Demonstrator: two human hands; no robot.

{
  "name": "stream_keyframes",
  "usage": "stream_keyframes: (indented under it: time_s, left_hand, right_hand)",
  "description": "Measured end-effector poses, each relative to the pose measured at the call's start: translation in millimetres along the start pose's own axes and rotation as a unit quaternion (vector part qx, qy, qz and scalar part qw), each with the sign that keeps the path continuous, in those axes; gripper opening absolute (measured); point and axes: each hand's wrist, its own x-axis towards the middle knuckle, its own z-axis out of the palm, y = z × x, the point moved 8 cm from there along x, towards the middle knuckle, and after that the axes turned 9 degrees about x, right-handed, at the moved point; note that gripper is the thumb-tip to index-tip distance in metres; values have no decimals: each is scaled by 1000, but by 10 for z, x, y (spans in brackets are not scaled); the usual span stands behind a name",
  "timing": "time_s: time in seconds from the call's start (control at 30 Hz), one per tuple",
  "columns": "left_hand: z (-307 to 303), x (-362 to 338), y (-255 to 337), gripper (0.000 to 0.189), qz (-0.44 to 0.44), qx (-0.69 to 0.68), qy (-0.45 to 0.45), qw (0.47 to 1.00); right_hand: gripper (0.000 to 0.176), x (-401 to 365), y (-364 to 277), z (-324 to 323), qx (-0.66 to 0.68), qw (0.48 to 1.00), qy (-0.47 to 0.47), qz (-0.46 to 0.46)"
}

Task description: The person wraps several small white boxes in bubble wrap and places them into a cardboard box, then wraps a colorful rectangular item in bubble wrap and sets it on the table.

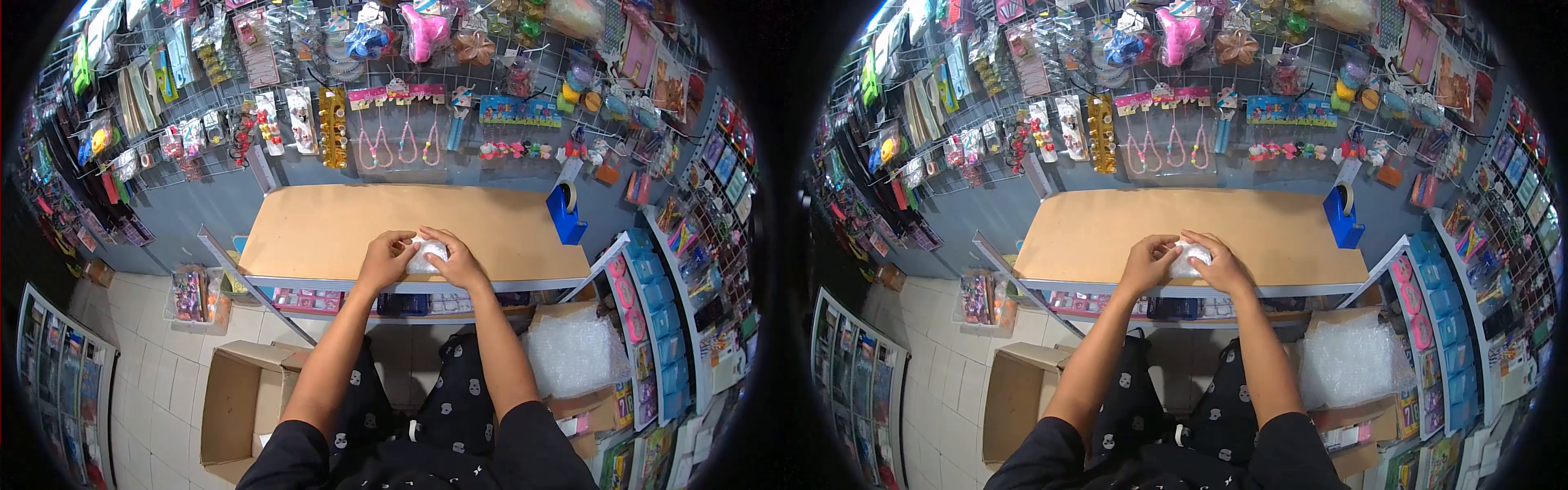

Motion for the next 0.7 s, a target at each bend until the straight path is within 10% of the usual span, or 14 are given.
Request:
stream_keyframes:
  time_s: [0.7]
  left_hand:
    - [85, 77, 66, 23, 10, -42, 4, 999]
  right_hand:
    - [67, -27, -120, -2, -65, 997, -14, -40]
